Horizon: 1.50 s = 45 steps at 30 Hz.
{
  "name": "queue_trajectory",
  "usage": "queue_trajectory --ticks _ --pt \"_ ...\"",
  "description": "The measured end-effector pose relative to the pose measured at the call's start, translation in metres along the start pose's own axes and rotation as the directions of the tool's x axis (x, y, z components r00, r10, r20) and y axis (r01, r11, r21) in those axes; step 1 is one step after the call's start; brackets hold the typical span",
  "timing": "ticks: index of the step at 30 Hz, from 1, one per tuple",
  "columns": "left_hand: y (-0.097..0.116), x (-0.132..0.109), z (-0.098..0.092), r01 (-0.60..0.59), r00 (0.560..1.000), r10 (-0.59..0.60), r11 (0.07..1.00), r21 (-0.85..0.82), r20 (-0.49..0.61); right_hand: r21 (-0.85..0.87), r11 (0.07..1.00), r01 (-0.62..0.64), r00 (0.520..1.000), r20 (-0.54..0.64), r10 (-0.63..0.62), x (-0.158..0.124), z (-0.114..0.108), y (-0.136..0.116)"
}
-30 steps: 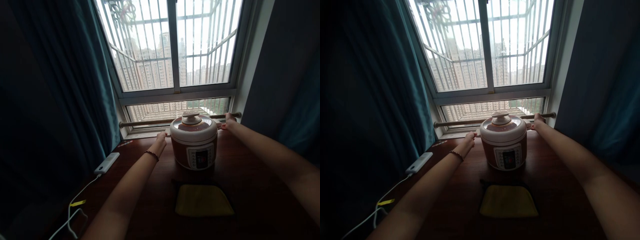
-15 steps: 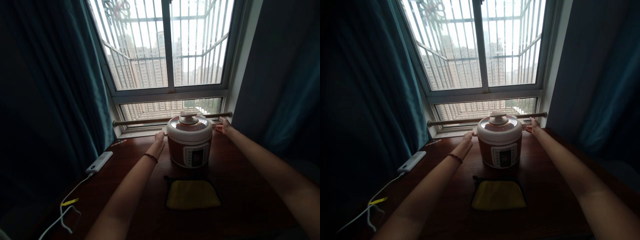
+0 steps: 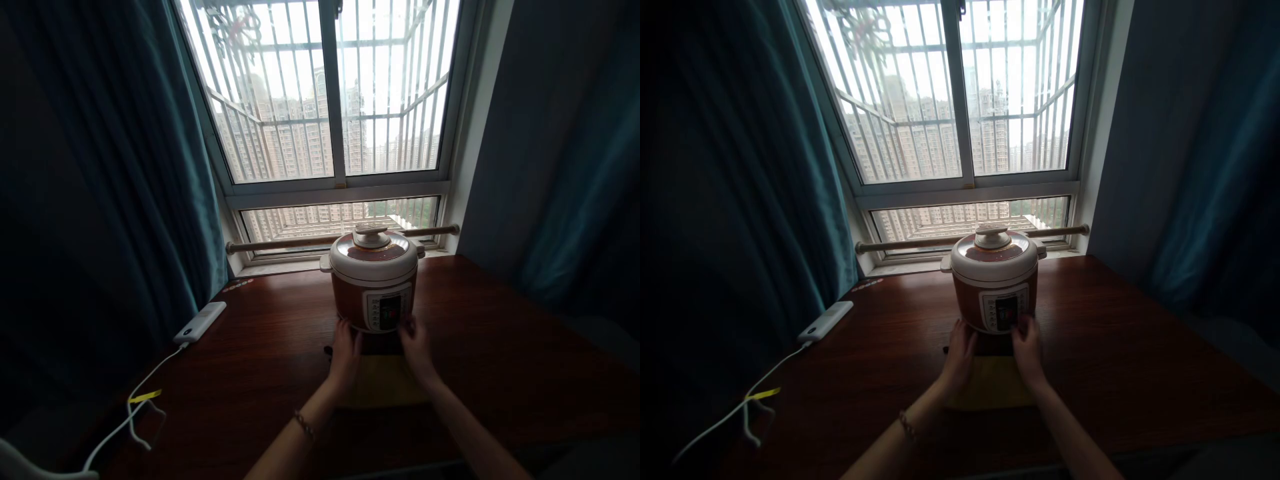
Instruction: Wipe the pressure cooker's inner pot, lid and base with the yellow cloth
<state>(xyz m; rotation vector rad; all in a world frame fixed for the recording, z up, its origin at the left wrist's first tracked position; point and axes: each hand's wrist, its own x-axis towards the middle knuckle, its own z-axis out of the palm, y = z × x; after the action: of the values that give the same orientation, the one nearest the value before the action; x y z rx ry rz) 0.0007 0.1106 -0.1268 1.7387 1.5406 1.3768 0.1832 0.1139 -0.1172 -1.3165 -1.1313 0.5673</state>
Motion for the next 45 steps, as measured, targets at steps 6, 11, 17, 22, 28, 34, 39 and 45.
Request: queue_trajectory --ticks 6,11,17,22,28,34,39,45 --pt "-0.034 -0.058 0.019 -0.389 0.882 0.163 0.783 0.486 0.443 -0.53 0.766 0.365 0.931 0.195 -0.309 -0.085 0.025 0.057" --pt "-0.026 -0.055 0.014 -0.341 0.905 0.103 0.754 0.561 0.412 -0.762 0.48 0.434 0.9 0.387 -0.199 -0.094 0.03 0.059" --pt "-0.028 -0.055 0.013 -0.32 0.907 0.081 0.769 0.553 0.413 -0.787 0.417 0.455 0.89 0.422 -0.175 -0.095 0.029 0.055" --pt "-0.025 -0.055 0.012 -0.304 0.909 0.062 0.775 0.554 0.412 -0.793 0.424 0.438 0.898 0.401 -0.179 -0.096 0.029 0.056" --pt "-0.028 -0.056 0.012 -0.324 0.906 0.083 0.765 0.556 0.414 -0.793 0.425 0.437 0.899 0.4 -0.179 -0.095 0.028 0.051" --pt "-0.032 -0.055 0.015 -0.324 0.909 0.085 0.76 0.563 0.408 -0.795 0.424 0.434 0.9 0.405 -0.161 -0.095 0.027 0.05" --pt "-0.03 -0.055 0.013 -0.32 0.909 0.079 0.762 0.563 0.41 -0.793 0.419 0.442 0.896 0.407 -0.177 -0.095 0.026 0.051" --pt "-0.029 -0.054 0.013 -0.319 0.908 0.079 0.766 0.559 0.41 -0.793 0.426 0.435 0.9 0.396 -0.182 -0.096 0.027 0.052"
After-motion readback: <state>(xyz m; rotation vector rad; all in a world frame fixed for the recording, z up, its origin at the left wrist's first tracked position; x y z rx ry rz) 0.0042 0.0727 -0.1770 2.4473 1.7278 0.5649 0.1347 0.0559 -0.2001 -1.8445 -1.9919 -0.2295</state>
